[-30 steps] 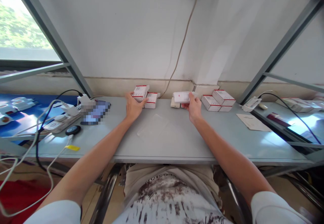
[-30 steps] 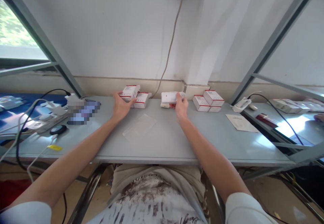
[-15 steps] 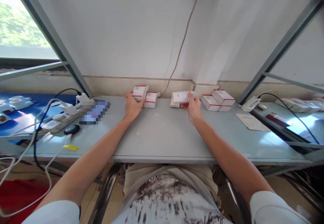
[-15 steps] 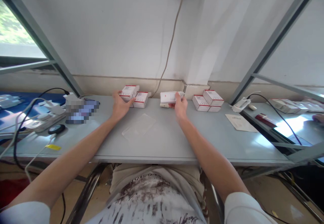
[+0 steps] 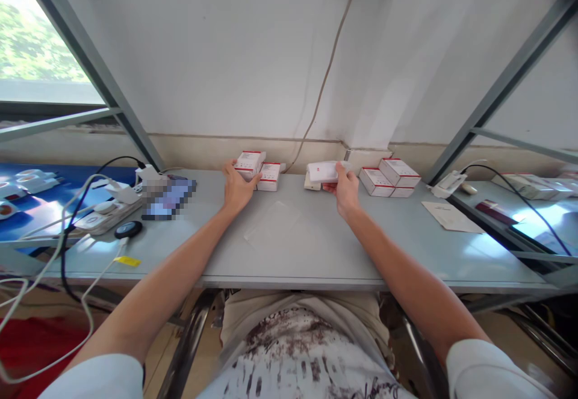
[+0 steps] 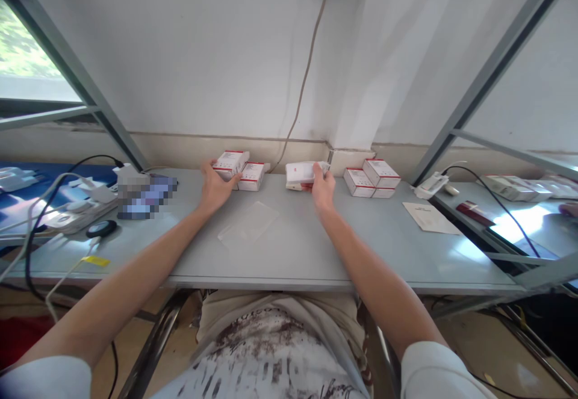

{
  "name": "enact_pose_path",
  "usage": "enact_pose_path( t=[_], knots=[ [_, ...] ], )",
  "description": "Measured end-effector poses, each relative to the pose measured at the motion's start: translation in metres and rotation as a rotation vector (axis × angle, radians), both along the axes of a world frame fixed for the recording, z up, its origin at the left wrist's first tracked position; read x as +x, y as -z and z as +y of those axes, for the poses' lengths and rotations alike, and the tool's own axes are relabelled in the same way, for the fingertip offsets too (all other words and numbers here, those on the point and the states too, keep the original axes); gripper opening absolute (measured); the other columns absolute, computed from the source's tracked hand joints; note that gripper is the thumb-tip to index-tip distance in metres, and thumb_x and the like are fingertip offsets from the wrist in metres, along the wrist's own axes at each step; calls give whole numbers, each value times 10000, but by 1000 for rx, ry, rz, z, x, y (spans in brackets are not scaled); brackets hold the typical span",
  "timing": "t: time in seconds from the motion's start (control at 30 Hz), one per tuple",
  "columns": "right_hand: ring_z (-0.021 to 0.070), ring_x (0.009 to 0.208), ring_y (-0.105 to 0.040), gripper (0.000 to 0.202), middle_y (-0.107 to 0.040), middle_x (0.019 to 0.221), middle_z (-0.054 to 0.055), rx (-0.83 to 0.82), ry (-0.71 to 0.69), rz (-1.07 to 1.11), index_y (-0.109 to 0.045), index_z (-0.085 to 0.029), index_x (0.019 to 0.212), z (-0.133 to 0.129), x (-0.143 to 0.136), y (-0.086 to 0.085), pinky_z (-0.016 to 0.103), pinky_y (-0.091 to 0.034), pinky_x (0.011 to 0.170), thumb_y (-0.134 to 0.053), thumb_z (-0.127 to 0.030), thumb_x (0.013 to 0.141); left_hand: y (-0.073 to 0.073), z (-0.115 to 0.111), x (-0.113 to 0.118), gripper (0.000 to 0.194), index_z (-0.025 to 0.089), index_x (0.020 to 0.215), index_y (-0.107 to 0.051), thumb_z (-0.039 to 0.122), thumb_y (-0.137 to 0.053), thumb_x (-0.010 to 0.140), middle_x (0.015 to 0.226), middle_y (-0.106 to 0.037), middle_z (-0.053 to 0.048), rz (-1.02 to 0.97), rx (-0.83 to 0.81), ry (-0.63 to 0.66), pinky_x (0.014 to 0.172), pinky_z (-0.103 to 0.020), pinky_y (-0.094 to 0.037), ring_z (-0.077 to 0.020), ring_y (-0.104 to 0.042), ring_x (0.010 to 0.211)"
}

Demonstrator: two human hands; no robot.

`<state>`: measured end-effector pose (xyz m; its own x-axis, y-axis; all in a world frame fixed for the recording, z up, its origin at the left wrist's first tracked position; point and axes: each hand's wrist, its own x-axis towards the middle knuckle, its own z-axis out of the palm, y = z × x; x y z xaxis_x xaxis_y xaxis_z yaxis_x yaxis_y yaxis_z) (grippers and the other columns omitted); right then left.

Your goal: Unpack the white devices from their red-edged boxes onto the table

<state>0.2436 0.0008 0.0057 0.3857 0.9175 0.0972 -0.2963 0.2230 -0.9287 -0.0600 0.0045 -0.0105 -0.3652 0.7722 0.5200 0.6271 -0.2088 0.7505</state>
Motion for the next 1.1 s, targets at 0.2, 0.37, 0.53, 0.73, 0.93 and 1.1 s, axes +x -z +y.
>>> enact_pose_path(
  t=[0.2,0.37,0.53,0.73,0.93,1.1],
  knots=[
    [185,692,-748,405,-723,790,3,4,-5,3,-592,-250,936,1,0,1,281,-642,564,-793,-601,912,0,-1,1,805,249,1436,-387,327,-909,827,1599,-461,-225,15,19,-12,1174,-617,-521,-433,-550,1479],
    [192,686,-747,422,-709,779,3,1,0,-5,-589,-252,920,1,0,1,296,-646,562,-809,-611,898,-1,-3,0,783,254,1436,-380,309,-889,843,1596,-458,-208,14,-4,-12,1134,-649,-540,-434,-588,1426],
    [186,662,-735,414,-710,779,3,2,-4,-8,-586,-252,922,-1,-1,-1,292,-642,547,-803,-605,910,-2,-5,1,776,238,1446,-382,316,-876,853,1619,-438,-222,-1,-15,9,1141,-660,-525,-441,-580,1428],
    [179,680,-741,431,-720,789,3,3,-6,-19,-602,-242,938,-3,-1,-2,278,-637,556,-795,-626,905,-4,-5,2,858,202,1483,-375,336,-915,829,1593,-448,-241,76,42,-45,1284,-643,-367,-427,-447,1550],
    [183,721,-749,422,-759,905,33,51,-67,-47,-630,-230,988,-6,-5,-2,304,-671,588,-819,-596,896,-13,-22,14,809,209,1587,-327,503,-780,986,1693,-355,-244,237,395,77,1358,-626,-226,-383,-292,1646],
    [224,855,-769,542,-772,1036,70,98,-293,-149,-660,-237,1053,-15,-15,-1,366,-723,692,-902,-652,801,-10,-39,40,736,261,1608,-399,602,-706,1032,1583,-549,-180,458,471,495,1297,-583,-404,-351,-500,1537]
  ],
)
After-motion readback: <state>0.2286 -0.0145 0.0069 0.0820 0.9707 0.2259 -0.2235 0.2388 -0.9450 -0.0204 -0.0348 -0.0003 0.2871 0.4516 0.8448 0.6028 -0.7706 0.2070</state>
